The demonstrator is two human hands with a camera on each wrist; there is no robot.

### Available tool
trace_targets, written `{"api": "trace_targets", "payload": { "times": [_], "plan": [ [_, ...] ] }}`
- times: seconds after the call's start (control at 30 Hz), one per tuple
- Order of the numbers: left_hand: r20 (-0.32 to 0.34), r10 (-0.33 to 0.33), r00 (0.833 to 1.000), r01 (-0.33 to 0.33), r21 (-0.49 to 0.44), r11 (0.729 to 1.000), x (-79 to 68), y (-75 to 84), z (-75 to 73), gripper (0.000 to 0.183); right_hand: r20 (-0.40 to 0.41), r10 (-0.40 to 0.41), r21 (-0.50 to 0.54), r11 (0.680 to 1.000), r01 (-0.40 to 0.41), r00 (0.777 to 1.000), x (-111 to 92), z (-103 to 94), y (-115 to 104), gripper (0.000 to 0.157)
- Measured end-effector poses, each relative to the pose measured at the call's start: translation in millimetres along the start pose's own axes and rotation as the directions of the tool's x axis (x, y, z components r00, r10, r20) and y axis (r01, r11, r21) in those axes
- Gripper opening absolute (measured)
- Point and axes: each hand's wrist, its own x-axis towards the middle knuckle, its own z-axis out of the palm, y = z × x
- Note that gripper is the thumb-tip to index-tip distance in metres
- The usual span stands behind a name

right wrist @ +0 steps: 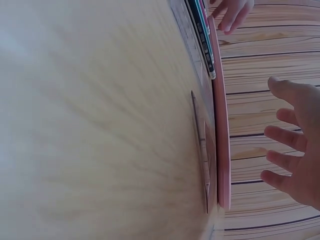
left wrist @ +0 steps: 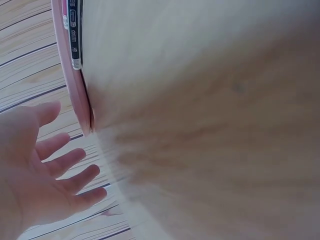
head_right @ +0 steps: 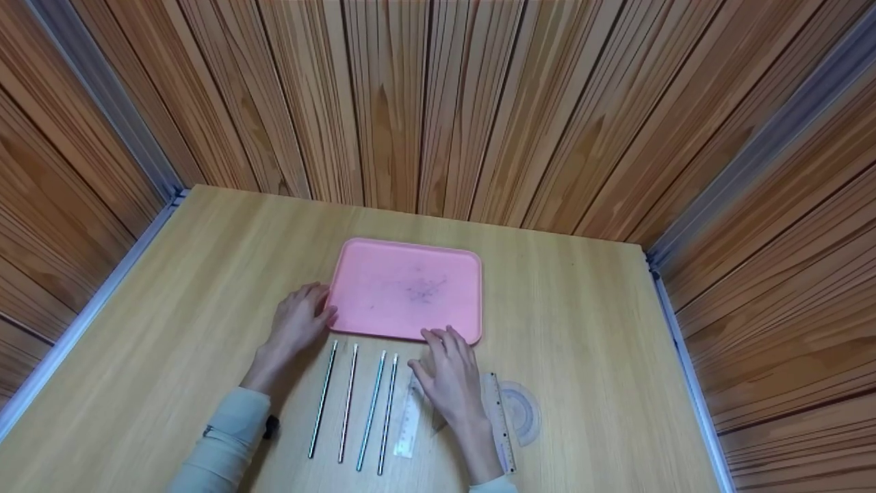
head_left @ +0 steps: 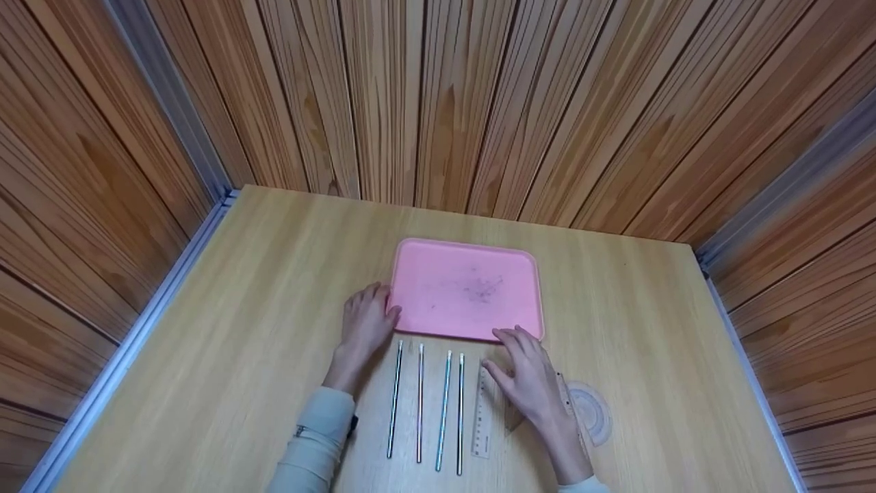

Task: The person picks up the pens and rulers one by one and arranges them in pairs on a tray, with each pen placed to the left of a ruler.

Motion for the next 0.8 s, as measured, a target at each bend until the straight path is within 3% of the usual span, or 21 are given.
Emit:
{"api": "trace_targets", "payload": {
  "times": [0.37,0.8],
  "plan": [
    [0.027,-0.022,0.999,0.02,0.066,0.998,11.3,-1.8,1.7,0.048,0.03,-0.02,0.041,0.999,0.019,0.999,-2.9,7.4,-15.8,0.054],
    [-0.001,-0.011,1.0,0.011,0.075,0.997,20.7,-4.8,6.1,0.042,0.081,-0.072,0.045,0.997,0.069,0.994,-0.3,17.0,-40.3,0.051]
  ]
}}
